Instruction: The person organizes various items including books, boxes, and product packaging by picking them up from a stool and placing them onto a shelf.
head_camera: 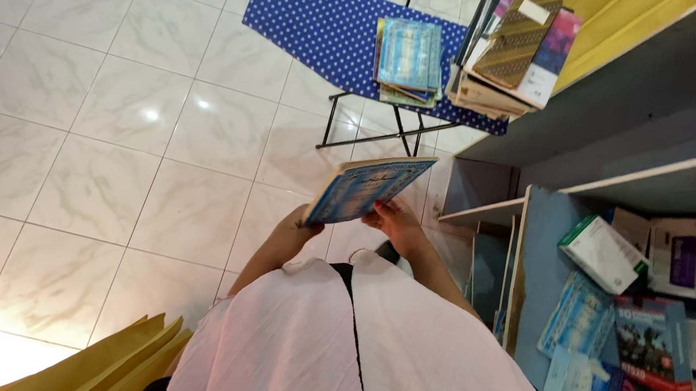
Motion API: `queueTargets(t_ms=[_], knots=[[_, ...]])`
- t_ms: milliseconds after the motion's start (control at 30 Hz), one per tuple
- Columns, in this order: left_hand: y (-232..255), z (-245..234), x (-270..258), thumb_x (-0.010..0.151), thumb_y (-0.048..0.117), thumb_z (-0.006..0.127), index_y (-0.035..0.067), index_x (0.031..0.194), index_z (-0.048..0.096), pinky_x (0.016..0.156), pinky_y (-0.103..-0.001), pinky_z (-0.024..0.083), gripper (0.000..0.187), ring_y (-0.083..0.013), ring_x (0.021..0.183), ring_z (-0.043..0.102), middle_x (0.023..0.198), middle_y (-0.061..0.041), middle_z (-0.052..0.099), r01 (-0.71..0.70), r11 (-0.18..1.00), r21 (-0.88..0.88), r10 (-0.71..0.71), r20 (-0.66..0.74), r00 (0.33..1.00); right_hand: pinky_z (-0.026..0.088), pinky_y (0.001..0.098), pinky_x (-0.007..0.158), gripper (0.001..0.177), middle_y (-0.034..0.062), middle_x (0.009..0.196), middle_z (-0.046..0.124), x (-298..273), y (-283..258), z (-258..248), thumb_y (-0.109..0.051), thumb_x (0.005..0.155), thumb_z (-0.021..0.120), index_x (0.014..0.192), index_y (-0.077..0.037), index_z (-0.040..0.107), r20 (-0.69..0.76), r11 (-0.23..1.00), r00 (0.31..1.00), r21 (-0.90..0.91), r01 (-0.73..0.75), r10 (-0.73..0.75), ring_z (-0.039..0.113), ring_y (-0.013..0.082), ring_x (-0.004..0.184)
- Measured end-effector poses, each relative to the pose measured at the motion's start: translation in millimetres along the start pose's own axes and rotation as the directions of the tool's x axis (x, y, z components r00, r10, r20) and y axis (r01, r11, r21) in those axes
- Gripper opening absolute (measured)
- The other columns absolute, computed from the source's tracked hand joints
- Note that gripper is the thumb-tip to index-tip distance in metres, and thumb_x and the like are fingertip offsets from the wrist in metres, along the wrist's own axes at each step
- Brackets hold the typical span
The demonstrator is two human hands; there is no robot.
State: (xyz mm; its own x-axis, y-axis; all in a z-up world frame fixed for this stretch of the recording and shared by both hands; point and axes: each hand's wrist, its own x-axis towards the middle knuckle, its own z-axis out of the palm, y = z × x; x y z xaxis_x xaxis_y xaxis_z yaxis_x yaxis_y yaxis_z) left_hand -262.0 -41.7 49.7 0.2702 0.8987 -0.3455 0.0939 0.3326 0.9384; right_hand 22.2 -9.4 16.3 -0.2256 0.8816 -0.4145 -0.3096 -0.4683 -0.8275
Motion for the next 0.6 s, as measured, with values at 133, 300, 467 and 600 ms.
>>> queueTargets(t_ms=[133,300,467,600], knots=[[7.1,15.5,66.8,0.089,0.007,0.065,0.003,0.113,0.066,0.086,-0.032,0.051,0.024,-0.0174,0.092,0.063,0.097,-0.006,0.071,-0.016,1.0,0.012,0.017,-0.111,0.994,0.056,0.0451,0.096,0.031,0.007,0.108,0.063,12.7,-39.3,-22.2,-0.025,0.104,0.064,0.123,-0.002,0.057,0.063,0.998,0.998,-0.059,0.025,-0.021,0.066,0.0224,0.096],[25.2,62.8,138.0,0.093,0.005,0.064,-0.001,0.112,0.065,0.089,-0.032,0.048,0.02,-0.0159,0.095,0.061,0.1,-0.007,0.068,-0.075,0.989,-0.128,0.066,-0.075,0.995,0.055,0.0402,0.091,0.037,0.0103,0.108,0.069,32.2,-107.0,-73.4,-0.035,0.103,0.056,0.124,-0.004,0.06,-0.12,0.986,0.992,-0.153,-0.067,0.049,0.066,0.0223,0.09],[58.2,115.4,197.9,0.09,0.002,0.056,0.005,0.124,0.062,0.093,-0.028,0.049,0.035,-0.0118,0.1,0.064,0.108,-0.001,0.071,-0.046,0.965,-0.259,0.043,-0.016,0.999,0.057,0.0371,0.083,0.039,0.0078,0.11,0.07,41.3,-157.3,-124.3,-0.032,0.101,0.055,0.126,-0.003,0.059,-0.076,0.974,0.996,-0.216,-0.064,0.049,0.067,0.0213,0.086],[72.8,139.8,244.8,0.089,0.001,0.055,0.001,0.122,0.065,0.09,-0.031,0.049,0.035,-0.0163,0.096,0.064,0.105,-0.007,0.071,-0.033,0.959,-0.281,-0.018,-0.177,0.984,0.058,0.0328,0.069,0.039,0.0119,0.108,0.071,64.5,-191.9,-157.7,-0.03,0.103,0.054,0.129,-0.001,0.057,0.075,0.95,0.995,-0.309,-0.034,0.06,0.067,0.0192,0.072]])
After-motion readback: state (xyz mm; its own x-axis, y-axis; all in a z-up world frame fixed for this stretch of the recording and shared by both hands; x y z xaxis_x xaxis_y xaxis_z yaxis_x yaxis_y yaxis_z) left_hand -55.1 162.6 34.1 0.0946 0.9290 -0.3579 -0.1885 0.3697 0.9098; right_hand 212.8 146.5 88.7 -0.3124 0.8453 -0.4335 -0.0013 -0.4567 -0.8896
